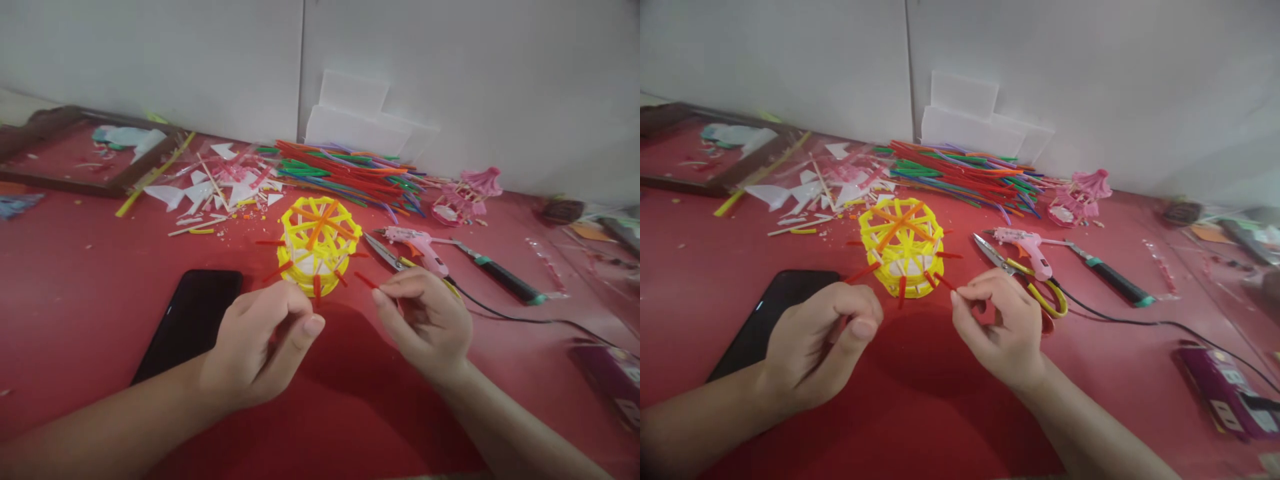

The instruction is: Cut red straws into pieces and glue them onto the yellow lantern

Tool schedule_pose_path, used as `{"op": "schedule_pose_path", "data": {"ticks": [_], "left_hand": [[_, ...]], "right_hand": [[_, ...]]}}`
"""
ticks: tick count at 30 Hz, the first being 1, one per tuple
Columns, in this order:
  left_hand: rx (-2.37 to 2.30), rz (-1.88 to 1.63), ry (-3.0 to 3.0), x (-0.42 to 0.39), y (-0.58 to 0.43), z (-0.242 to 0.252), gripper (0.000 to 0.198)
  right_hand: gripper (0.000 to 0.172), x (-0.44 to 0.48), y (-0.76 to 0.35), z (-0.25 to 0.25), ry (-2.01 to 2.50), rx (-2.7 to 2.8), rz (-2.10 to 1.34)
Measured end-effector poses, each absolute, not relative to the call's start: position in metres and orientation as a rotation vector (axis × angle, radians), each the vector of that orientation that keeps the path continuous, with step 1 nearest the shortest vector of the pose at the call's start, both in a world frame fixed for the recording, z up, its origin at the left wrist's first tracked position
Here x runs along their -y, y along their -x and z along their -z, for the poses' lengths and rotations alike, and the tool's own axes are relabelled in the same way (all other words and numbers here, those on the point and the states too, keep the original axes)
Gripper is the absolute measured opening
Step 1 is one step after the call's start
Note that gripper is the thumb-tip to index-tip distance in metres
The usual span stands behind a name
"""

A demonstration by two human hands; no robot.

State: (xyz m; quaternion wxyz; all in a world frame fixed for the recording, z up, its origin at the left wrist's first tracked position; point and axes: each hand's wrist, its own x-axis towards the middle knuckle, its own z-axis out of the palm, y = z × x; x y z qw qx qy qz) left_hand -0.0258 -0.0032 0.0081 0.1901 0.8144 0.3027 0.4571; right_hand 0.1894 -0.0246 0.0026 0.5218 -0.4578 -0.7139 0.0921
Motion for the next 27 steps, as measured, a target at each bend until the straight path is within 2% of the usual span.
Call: {"op": "schedule_pose_path", "data": {"ticks": [12,18,27], "left_hand": [[-1.067,-1.22,-2.228,0.002,0.025,-0.006,0.007],[-1.024,-1.232,-2.073,0.001,0.024,-0.002,0.013],[-1.036,-1.232,-1.955,0.001,0.024,-0.001,0.011]], "right_hand": [[0.014,0.022,-0.179,0.002,1.156,1.756,-0.267],[0.012,0.021,-0.178,0.002,1.175,1.761,-0.279],[0.012,0.021,-0.179,0.005,1.134,1.752,-0.259]]}}
